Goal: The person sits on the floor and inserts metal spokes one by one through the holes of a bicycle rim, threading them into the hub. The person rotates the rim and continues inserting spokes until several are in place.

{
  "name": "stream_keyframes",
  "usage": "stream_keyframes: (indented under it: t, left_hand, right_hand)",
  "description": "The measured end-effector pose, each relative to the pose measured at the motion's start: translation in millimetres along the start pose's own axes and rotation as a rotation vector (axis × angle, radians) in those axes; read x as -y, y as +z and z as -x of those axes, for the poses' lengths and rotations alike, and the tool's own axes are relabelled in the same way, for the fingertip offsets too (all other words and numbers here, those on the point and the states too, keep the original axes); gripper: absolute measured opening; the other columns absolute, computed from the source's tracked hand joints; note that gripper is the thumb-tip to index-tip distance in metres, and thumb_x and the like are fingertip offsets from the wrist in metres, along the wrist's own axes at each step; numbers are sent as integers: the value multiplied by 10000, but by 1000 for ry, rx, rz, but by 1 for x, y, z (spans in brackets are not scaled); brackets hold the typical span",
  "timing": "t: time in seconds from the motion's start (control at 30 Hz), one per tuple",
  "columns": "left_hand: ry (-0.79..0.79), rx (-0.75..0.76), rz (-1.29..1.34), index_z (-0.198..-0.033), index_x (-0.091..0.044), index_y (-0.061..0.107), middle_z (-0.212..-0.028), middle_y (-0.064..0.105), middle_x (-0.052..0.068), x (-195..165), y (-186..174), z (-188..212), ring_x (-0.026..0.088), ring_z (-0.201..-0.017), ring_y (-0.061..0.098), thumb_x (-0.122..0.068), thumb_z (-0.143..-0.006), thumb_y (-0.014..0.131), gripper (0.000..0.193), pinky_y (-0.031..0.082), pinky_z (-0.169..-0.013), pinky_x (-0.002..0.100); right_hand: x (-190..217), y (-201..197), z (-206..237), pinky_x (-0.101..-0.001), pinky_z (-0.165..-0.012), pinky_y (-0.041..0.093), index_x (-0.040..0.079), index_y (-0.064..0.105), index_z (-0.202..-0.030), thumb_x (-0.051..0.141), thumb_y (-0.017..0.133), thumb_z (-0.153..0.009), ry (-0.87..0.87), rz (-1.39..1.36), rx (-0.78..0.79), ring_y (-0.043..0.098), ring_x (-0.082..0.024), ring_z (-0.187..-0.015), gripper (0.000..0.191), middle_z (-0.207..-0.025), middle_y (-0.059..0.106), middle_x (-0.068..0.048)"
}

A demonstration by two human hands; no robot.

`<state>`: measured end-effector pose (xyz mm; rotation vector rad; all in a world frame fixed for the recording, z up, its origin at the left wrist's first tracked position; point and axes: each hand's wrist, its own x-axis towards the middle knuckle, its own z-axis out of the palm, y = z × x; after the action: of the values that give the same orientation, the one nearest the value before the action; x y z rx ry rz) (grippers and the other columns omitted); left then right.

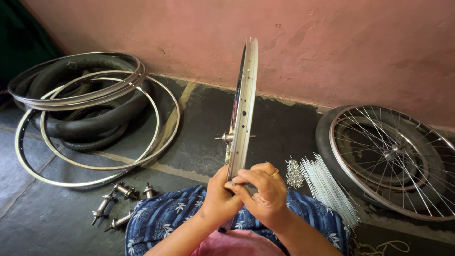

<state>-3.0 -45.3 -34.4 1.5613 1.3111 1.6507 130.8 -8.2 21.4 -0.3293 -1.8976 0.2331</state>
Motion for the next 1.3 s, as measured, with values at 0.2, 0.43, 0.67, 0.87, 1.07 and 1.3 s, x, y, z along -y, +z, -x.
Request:
stream_keyframes:
  t: [0.2, 0.43, 0.67, 0.87, 1.07, 1.3]
  left_hand:
    - [39, 18, 53, -1002, -59, 655, -931, 698, 90, 1, -2, 1, 214, -845, 700, -59, -786, 700, 221, 575, -749, 333]
    - [31, 28, 34, -1073, -56, 658, -929, 699, 93, 3, -2, 2, 204, -842, 710, -59, -754, 668, 320, 578, -753, 332]
    - [35, 9, -31, -1024, -59, 663, -913, 702, 104, 5, -2, 2, 201, -820, 708, -78, -755, 720, 276, 573, -731, 334]
    - [-8, -4, 3, -1074, -46, 656, -905, 676, 69, 7, -16, 9, 181, -816, 674, -15, -686, 643, 389, 557, -751, 314]
    - [-124, -16, 8, -1024, -44, 673, -848, 659, 48, 7, -27, 15, 153, -758, 627, 1, -665, 637, 364, 530, -717, 294]
    - [-51, -14, 30, -924, -28, 639, -959, 667, 68, 3, -30, 17, 163, -843, 636, 13, -671, 611, 258, 533, -787, 299]
  right_hand:
    - [-1, -3, 3, -322, -812, 548, 26, 598, -1255, -15, 852, -786, 27, -91, 101, 676, -167, -935, 535, -1021, 782, -26]
    - [4, -5, 1, -279, -768, 550, 27, 605, -1227, -10, 864, -774, 103, -119, 81, 668, -173, -920, 523, -1020, 765, -36]
    - [7, 1, -5, -275, -800, 539, 103, 657, -1085, 14, 886, -782, 51, -78, -6, 659, -155, -891, 391, -967, 760, -7]
    - [-44, -6, 17, -290, -781, 539, 36, 675, -1096, 40, 785, -810, 405, -18, -33, 661, -195, -856, 307, -1014, 698, -91]
    - [-135, 62, 66, -412, -635, 530, 108, 717, -764, 271, 781, -822, 449, 413, 81, 672, -285, -731, 184, -750, 711, -59]
    - [-173, 108, 69, -458, -597, 528, 95, 643, -618, 418, 766, -801, 395, 677, 200, 664, -309, -694, 392, -651, 662, -93]
